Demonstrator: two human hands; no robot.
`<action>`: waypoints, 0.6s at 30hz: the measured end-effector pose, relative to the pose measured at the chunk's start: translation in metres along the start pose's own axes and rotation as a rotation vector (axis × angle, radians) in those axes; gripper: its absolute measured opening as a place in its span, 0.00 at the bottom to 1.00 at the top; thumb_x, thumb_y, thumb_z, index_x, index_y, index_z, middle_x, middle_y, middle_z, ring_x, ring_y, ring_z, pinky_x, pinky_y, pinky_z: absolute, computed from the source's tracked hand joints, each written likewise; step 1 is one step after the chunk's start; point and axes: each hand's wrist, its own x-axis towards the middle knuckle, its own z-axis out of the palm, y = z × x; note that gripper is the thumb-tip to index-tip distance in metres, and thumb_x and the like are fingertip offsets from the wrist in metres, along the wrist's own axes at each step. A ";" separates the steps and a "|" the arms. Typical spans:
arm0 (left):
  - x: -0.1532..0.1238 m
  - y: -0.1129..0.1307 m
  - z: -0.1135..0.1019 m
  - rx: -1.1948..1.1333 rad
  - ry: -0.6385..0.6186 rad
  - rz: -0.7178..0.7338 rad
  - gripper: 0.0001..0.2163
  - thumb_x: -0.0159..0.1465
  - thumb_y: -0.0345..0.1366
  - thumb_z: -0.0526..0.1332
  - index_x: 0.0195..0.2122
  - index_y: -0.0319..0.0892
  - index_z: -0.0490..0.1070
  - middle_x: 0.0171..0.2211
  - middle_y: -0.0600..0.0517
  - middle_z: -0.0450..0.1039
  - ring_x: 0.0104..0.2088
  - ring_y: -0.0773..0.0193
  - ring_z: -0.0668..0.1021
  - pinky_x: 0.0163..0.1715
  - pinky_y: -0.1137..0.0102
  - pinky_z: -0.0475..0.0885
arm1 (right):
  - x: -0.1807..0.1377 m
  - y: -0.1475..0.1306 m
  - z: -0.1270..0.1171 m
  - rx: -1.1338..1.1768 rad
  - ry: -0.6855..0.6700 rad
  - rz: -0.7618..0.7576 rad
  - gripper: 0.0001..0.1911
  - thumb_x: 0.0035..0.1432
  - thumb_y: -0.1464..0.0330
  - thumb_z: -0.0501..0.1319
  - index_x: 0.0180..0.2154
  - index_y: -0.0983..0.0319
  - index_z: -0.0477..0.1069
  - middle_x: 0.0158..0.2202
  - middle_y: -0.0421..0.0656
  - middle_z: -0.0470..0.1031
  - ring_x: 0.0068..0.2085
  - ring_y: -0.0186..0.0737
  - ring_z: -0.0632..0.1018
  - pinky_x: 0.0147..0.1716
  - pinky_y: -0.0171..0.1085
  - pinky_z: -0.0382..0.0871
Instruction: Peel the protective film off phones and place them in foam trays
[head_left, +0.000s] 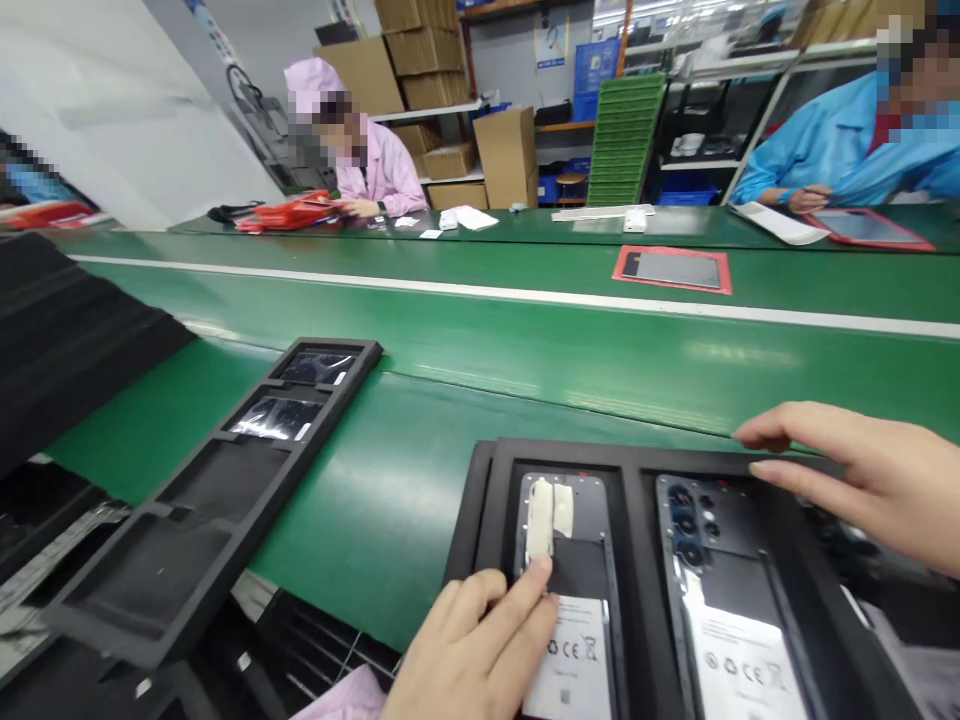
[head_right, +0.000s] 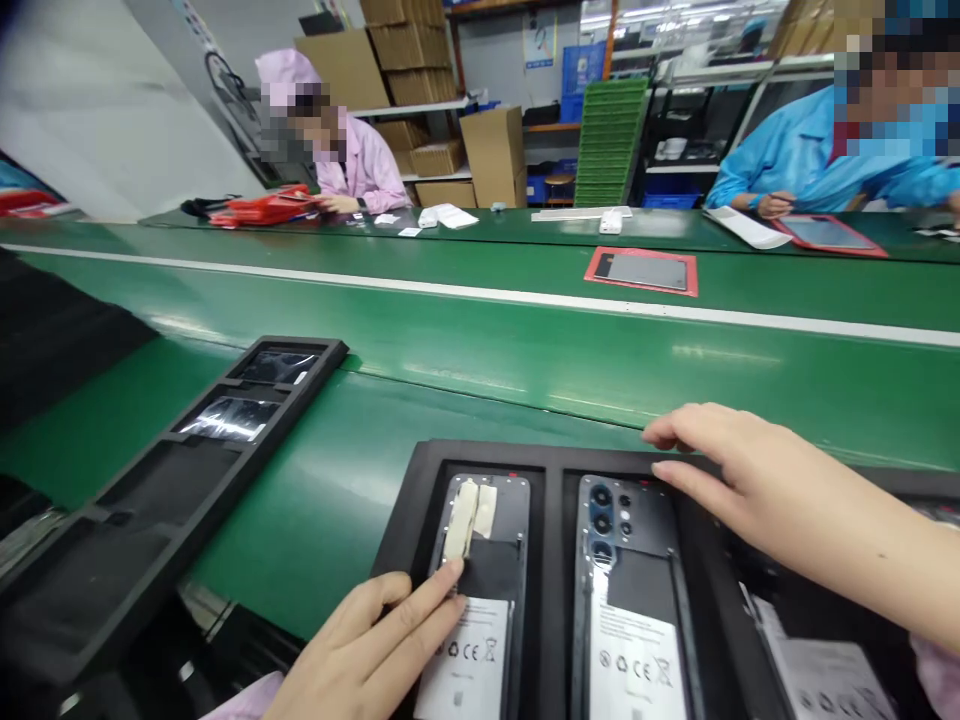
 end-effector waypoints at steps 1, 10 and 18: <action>0.004 0.000 -0.004 0.020 -0.007 0.011 0.19 0.65 0.47 0.51 0.46 0.39 0.70 0.50 0.48 0.73 0.36 0.62 0.72 0.33 0.70 0.70 | -0.006 0.002 -0.003 0.021 -0.030 0.016 0.19 0.67 0.58 0.46 0.33 0.58 0.70 0.28 0.41 0.76 0.26 0.38 0.77 0.20 0.34 0.69; 0.059 0.058 0.007 0.037 0.232 0.297 0.18 0.67 0.26 0.43 0.31 0.44 0.70 0.32 0.58 0.77 0.29 0.67 0.73 0.30 0.70 0.65 | -0.027 -0.005 0.011 0.020 -0.262 -0.007 0.12 0.58 0.76 0.50 0.35 0.62 0.70 0.33 0.45 0.74 0.34 0.43 0.75 0.32 0.42 0.72; 0.082 0.082 0.041 0.108 0.291 0.349 0.08 0.65 0.31 0.53 0.30 0.43 0.69 0.33 0.59 0.77 0.37 0.66 0.77 0.37 0.71 0.71 | -0.055 0.015 0.010 -0.170 0.060 -0.074 0.21 0.68 0.61 0.41 0.41 0.64 0.68 0.36 0.48 0.74 0.35 0.44 0.75 0.30 0.43 0.71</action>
